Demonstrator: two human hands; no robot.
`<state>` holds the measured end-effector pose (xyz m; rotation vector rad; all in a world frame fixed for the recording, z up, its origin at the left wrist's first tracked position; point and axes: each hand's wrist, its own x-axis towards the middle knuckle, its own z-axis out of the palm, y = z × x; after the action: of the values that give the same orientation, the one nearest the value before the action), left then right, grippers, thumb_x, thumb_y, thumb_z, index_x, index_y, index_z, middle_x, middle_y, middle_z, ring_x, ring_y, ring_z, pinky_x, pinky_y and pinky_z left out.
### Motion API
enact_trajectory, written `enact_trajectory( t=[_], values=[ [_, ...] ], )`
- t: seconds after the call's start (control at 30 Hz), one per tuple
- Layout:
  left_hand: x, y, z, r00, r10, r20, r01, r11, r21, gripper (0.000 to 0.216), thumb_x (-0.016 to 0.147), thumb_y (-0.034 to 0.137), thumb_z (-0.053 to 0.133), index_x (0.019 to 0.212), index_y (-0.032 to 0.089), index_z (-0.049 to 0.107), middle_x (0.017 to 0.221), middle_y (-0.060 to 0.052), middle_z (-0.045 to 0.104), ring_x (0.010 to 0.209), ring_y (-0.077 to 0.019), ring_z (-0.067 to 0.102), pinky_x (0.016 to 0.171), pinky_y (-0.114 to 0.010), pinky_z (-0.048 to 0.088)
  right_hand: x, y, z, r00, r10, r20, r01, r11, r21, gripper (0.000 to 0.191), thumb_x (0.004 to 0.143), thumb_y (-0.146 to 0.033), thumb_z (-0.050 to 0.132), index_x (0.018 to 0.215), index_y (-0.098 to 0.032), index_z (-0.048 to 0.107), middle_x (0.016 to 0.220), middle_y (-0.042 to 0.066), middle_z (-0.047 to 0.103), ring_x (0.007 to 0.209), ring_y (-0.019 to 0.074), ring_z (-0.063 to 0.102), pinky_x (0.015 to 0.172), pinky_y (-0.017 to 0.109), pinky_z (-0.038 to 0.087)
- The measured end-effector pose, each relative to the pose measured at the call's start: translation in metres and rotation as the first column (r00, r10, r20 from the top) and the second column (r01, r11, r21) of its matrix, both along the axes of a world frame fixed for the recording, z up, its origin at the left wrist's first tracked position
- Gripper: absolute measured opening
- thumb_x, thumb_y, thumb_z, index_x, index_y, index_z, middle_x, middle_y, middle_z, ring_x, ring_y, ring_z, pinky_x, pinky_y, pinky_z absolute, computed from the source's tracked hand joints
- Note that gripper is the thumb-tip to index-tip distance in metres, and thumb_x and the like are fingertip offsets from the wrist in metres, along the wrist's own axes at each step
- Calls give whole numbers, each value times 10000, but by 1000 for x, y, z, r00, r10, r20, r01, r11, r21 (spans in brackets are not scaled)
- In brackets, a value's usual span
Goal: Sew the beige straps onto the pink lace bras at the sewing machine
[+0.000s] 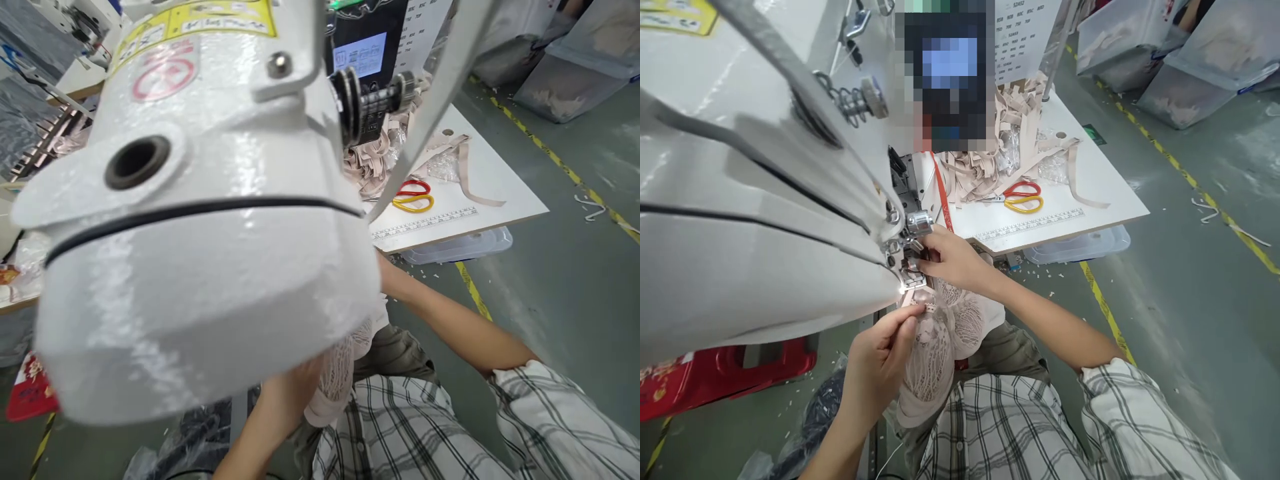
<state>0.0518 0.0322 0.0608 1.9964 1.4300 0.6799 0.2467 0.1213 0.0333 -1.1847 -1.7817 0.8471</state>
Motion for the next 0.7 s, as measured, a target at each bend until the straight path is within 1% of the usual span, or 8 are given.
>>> enact_trajectory(
  t=[0.1,0.2,0.27,0.37,0.43,0.53,0.6,0.7],
  values=[
    [-5,-1,-2,996,-3,-86,13,994,107,290,942,333,498,1026,231,756,836,-61,786,597,-177,695,505,-242,509,-1,-1,-2,999,9,-45,-7,999,33,31,811,-199,629,824,-187,603,901,29,592,703,148,546,638,282,473],
    [-7,-1,-3,991,-8,-136,37,976,216,286,942,301,484,908,207,753,733,-35,764,497,-139,629,470,-225,455,-2,-3,-1,998,-1,-69,3,1000,18,37,814,-200,614,844,-178,612,930,42,617,675,140,540,633,278,470],
    [-9,-1,-4,989,20,-146,21,962,272,289,944,292,481,876,192,742,686,-26,745,467,-126,591,465,-225,432,-2,-5,1,997,0,-78,0,1000,2,60,821,-216,611,863,-178,630,953,53,626,689,151,557,649,288,481],
    [-11,-3,-6,987,68,-144,-22,954,300,269,942,280,493,890,174,734,690,-28,743,458,-118,563,464,-228,413,-4,-6,5,997,11,-80,-10,1000,12,62,823,-209,604,867,-186,642,982,67,629,787,185,603,711,309,502],
    [-12,-3,-7,988,70,-139,-24,951,309,259,942,273,496,885,173,728,729,-35,754,484,-120,581,484,-227,425,-4,-7,6,997,5,-75,-4,1000,11,63,815,-183,599,862,-187,641,987,72,624,815,193,613,711,308,506],
    [-12,-4,-8,990,60,-131,-16,950,313,257,949,263,488,874,184,720,751,-32,755,491,-118,594,492,-225,433,-4,-7,6,999,-4,-50,3,1000,-2,76,803,-151,595,858,-176,640,986,76,611,760,177,603,673,304,505],
    [-11,-3,-9,989,58,-139,-12,950,311,253,955,268,482,899,191,717,772,-36,758,504,-124,614,482,-225,430,-4,-7,5,999,-4,-38,4,1000,1,75,807,-157,601,869,-173,640,989,77,607,733,169,593,666,309,506],
    [-10,-3,-12,988,51,-148,1,943,333,241,958,290,476,943,202,700,833,-51,759,604,-153,676,503,-229,445,-3,-7,4,999,-4,-42,4,1000,5,66,814,-169,605,873,-181,631,1017,82,611,749,172,594,670,312,515]
  ],
)
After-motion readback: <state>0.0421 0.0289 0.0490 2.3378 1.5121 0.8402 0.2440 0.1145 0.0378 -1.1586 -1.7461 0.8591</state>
